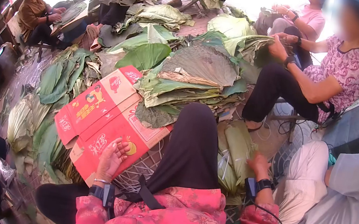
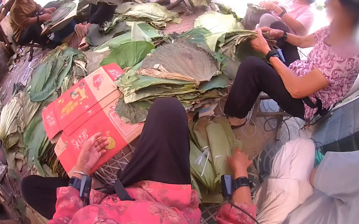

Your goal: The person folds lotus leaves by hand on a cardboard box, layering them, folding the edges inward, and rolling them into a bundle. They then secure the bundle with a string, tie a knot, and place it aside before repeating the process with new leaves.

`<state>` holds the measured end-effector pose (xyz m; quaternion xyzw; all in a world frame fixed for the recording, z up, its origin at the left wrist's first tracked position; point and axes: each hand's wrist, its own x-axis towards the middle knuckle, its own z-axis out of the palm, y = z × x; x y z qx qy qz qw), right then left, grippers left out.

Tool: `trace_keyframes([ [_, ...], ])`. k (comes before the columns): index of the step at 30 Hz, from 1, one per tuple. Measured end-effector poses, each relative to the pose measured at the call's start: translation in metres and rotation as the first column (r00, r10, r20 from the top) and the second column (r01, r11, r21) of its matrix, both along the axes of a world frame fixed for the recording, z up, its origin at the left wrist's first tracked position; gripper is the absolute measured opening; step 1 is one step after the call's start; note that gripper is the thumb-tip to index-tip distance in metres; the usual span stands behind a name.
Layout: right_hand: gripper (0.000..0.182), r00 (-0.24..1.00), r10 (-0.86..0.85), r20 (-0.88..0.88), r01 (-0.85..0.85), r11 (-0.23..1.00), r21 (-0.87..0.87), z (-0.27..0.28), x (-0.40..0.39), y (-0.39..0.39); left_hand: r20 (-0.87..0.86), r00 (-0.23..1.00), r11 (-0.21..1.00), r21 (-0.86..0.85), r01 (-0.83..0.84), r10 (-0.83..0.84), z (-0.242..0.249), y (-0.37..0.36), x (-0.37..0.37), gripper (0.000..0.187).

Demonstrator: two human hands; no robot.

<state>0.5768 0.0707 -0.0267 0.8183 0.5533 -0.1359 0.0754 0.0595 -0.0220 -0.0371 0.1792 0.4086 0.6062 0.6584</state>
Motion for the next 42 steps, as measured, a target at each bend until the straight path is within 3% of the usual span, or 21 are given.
trace_keyframes([
  [3, 0.050, 0.951, 0.185, -0.247, -0.088, 0.929, 0.358, -0.017, -0.001, 0.035, 0.003, 1.000, 1.000, -0.010, -0.010, 0.010, -0.001, 0.003, 0.001, 0.043],
  [6, 0.042, 0.811, 0.443, -0.383, -0.128, 0.772, 0.622, 0.023, -0.054, 0.078, -0.005, 1.000, 1.000, -0.004, -0.006, 0.005, 0.001, 0.003, 0.003, 0.041],
  [8, 0.040, 0.743, 0.571, -0.349, -0.144, 0.646, 0.750, 0.034, -0.082, 0.111, 0.000, 1.000, 1.000, -0.002, -0.008, 0.008, 0.003, 0.004, 0.003, 0.039],
  [9, 0.040, 0.756, 0.608, -0.244, -0.209, 0.577, 0.789, 0.038, -0.092, 0.128, -0.004, 1.000, 1.000, -0.009, -0.018, 0.018, 0.005, 0.005, 0.004, 0.037],
  [11, 0.040, 0.752, 0.659, -0.030, -0.342, 0.429, 0.836, 0.039, -0.111, 0.155, -0.013, 0.999, 0.999, -0.030, -0.044, 0.043, 0.012, 0.002, 0.006, 0.034],
  [14, 0.039, 0.739, 0.671, 0.067, -0.458, 0.427, 0.780, 0.070, -0.140, 0.160, -0.087, 0.995, 0.997, -0.044, -0.058, 0.054, 0.013, -0.001, 0.004, 0.037],
  [18, 0.039, 0.673, 0.738, -0.043, -0.441, 0.448, 0.778, 0.084, -0.153, 0.179, -0.091, 0.994, 0.996, -0.060, -0.061, 0.055, 0.013, -0.002, 0.004, 0.036],
  [21, 0.040, 0.656, 0.740, 0.146, -0.483, 0.264, 0.835, 0.107, -0.175, 0.174, -0.097, 0.994, 0.997, -0.054, -0.047, 0.042, 0.006, -0.001, 0.003, 0.034],
  [22, 0.030, 0.657, 0.736, 0.166, -0.489, 0.248, 0.836, 0.102, -0.180, 0.180, -0.092, 0.995, 0.997, -0.055, -0.048, 0.043, 0.006, 0.001, 0.004, 0.033],
  [25, 0.017, 0.575, 0.818, -0.014, -0.685, 0.490, 0.539, 0.086, -0.169, 0.207, -0.100, 0.994, 0.997, -0.067, -0.047, 0.040, 0.008, 0.002, 0.005, 0.032],
  [26, 0.014, 0.586, 0.809, 0.041, -0.696, 0.477, 0.537, 0.082, -0.170, 0.216, -0.107, 0.993, 0.996, -0.068, -0.050, 0.043, 0.008, 0.002, 0.004, 0.032],
  [29, 0.021, 0.658, 0.740, -0.139, -0.528, 0.585, 0.616, 0.090, -0.163, 0.263, -0.099, 0.994, 0.996, -0.060, -0.059, 0.053, 0.010, 0.000, 0.005, 0.032],
  [31, 0.025, 0.603, 0.791, -0.104, -0.453, 0.448, 0.771, 0.121, -0.159, 0.289, -0.117, 0.992, 0.995, -0.077, -0.061, 0.052, 0.010, 0.000, 0.004, 0.031],
  [33, 0.026, 0.637, 0.758, -0.139, -0.410, 0.487, 0.771, 0.169, -0.161, 0.308, -0.122, 0.991, 0.994, -0.089, -0.063, 0.052, 0.010, 0.001, 0.004, 0.031],
  [36, 0.025, 0.618, 0.704, -0.349, -0.223, 0.583, 0.782, 0.223, -0.168, 0.316, -0.108, 0.992, 0.994, -0.085, -0.071, 0.062, 0.009, 0.002, 0.004, 0.031],
  [39, 0.023, 0.212, 0.731, -0.649, -0.026, 0.668, 0.743, 0.238, -0.168, 0.336, -0.098, 0.993, 0.995, -0.066, -0.074, 0.068, 0.009, 0.000, 0.002, 0.031],
  [42, 0.020, 0.079, 0.710, -0.699, -0.007, 0.702, 0.712, 0.247, -0.176, 0.337, -0.121, 0.990, 0.995, -0.068, -0.076, 0.067, 0.013, 0.000, 0.001, 0.031],
])
